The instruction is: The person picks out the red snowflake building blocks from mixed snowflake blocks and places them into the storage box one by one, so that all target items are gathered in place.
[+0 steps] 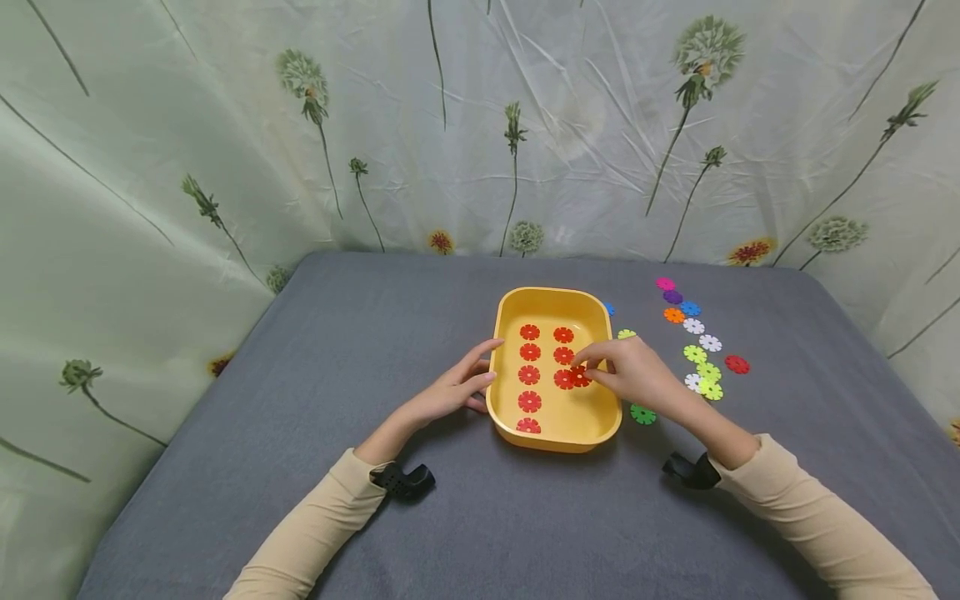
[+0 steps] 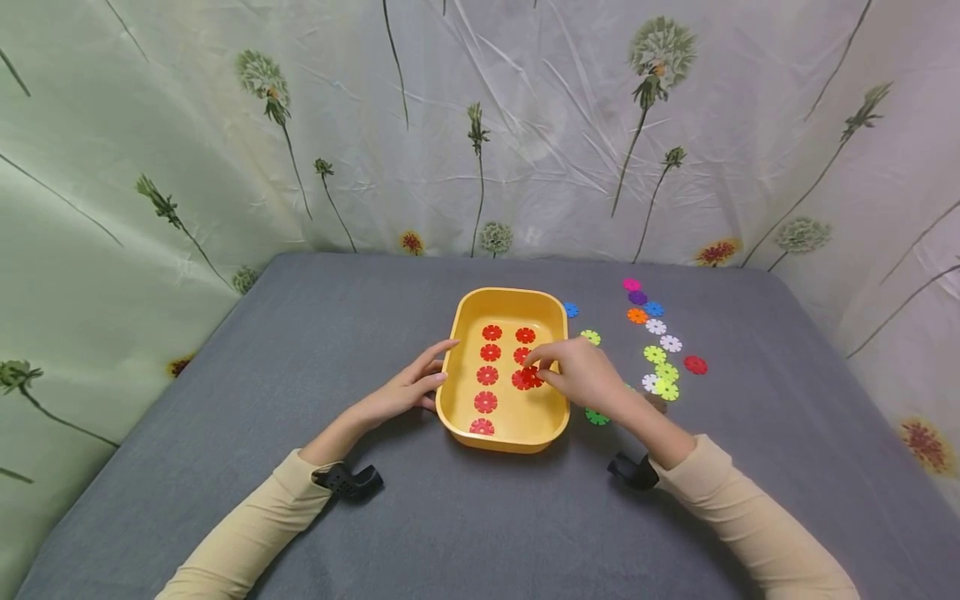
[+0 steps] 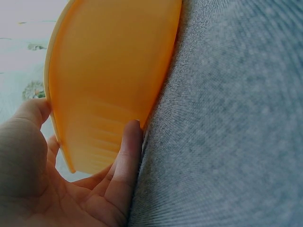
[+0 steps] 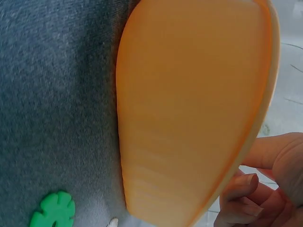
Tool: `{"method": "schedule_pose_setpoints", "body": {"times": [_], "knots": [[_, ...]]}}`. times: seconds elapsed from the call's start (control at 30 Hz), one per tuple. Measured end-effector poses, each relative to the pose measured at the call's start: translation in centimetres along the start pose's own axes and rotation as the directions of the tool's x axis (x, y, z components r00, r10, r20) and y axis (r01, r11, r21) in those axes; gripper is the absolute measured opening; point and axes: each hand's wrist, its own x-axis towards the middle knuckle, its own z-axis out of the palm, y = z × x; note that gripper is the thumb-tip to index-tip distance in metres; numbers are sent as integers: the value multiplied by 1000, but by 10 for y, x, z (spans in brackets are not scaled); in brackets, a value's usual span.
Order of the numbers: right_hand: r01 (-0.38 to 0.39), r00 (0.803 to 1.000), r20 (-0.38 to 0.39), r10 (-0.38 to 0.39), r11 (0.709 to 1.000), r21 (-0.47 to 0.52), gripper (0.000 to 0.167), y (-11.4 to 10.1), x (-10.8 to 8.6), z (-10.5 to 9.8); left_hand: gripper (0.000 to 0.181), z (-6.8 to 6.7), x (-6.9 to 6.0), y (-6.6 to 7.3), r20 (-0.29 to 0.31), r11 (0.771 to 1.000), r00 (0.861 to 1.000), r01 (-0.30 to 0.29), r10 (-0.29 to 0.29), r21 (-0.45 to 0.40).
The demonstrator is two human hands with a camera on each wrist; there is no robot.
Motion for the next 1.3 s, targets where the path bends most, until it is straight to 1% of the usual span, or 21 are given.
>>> {"method": "schedule_pose_setpoints", "body": {"times": [0.17, 0.3, 0.47, 0.6, 0.7, 0.87, 1.1, 1.3], "knots": [[6, 999, 33, -5, 999, -36, 17, -4, 2, 4, 56, 0, 0, 1, 3, 1000, 1000, -6, 6, -1], [44, 998, 55, -39, 995, -94, 15, -5, 3, 6, 55, 0, 0, 1, 7, 1000, 1000, -4, 4, 7], [81, 996, 55, -74, 988, -129, 14, -8, 4, 8, 56, -1, 0, 0, 6, 1000, 1000, 0, 0, 7], [96, 994, 67, -85, 978, -186, 14, -12, 5, 10, 56, -1, 1, -1, 4, 1000, 1000, -4, 4, 2], [105, 992, 91, -86, 968, -227, 16, -15, 5, 12, 56, -1, 1, -1, 8, 1000, 1000, -6, 6, -2], [109, 987, 140, -77, 965, -240, 16, -18, 5, 14, 55, -1, 1, 0, 15, 1000, 1000, -12, 13, -5], [119, 977, 204, -70, 963, -241, 16, -18, 6, 16, 56, 0, 1, 0, 10, 1000, 1000, -17, 17, -2], [127, 973, 220, -71, 960, -250, 18, -18, 9, 18, 56, 0, 1, -2, 12, 1000, 1000, -25, 25, -7]]}}
